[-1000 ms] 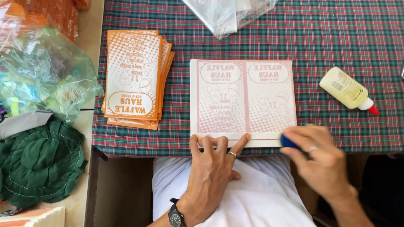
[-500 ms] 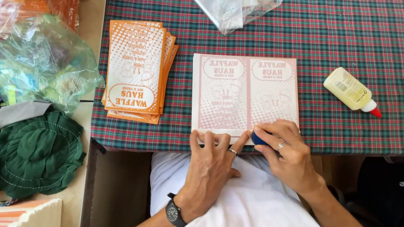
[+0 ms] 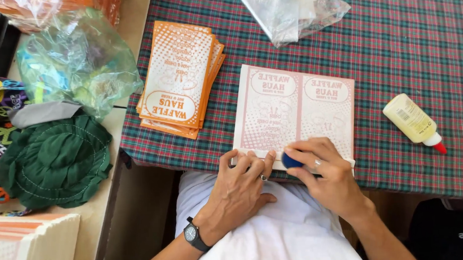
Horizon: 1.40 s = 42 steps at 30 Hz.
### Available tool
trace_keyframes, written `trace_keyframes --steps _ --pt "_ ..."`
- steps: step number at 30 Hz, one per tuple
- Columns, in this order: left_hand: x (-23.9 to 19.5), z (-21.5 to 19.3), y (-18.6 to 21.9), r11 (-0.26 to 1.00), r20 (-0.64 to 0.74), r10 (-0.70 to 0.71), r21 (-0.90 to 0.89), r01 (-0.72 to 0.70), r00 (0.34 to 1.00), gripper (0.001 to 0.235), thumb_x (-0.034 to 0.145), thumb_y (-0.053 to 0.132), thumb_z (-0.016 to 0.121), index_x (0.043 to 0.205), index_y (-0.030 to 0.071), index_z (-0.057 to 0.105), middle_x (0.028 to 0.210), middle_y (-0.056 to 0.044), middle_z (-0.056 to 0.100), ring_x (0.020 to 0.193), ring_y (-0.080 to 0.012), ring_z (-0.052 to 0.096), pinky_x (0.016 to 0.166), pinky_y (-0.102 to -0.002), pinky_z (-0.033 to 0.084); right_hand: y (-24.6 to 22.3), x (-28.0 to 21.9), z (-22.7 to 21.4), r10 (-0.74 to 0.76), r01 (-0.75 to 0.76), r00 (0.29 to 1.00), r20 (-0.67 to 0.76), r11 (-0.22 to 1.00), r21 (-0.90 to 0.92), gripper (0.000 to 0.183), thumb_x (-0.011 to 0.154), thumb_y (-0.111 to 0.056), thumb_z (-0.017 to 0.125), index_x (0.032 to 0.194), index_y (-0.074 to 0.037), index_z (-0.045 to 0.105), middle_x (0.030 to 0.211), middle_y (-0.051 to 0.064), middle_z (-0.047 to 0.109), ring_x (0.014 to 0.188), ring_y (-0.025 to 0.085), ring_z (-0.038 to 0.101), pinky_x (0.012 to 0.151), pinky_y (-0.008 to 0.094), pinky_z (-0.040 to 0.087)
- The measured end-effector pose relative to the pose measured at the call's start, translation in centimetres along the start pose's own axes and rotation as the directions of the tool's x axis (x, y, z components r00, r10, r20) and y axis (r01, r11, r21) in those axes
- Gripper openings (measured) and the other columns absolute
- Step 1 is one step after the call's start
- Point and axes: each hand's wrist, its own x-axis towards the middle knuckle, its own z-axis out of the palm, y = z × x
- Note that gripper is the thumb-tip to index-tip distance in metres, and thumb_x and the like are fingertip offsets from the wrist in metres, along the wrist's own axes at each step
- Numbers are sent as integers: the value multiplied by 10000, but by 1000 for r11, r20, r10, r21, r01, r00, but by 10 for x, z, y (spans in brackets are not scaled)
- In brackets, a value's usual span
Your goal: Folding and gluing printed paper sheets to assemble paper bags for a food service business.
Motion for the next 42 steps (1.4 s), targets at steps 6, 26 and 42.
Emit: trace_keyframes --steps 6,26,42 --pt "0 -7 -3 997 64 -13 -73 18 998 1181 776 810 685 1609 55 322 1133 -14 581 1070 -215 533 1001 -482 406 -6 -2 8 91 -91 996 14 996 -19 447 813 -97 855 1206 -20 657 1152 124 699 1083 275 681 1010 400 557" --pt "-4 8 1 974 -95 -99 -215 77 990 824 965 643 613 1573 132 394 1111 -100 541 954 -292 530 929 -492 459 -6 -3 32 16 -26 996 -91 993 -116 726 814 -177 923 1368 -19 479 1203 121 651 1164 306 614 1031 401 525" --pt "-1 20 -3 948 -418 -156 -318 16 895 261 1078 151 638 1275 -14 677 1352 -178 673 1212 -370 671 1050 -501 438 -10 -33 30 -52 -16 988 -143 900 -435 140 1007 -140 703 1127 -120 771 1047 -3 749 900 172 646 1033 411 307"
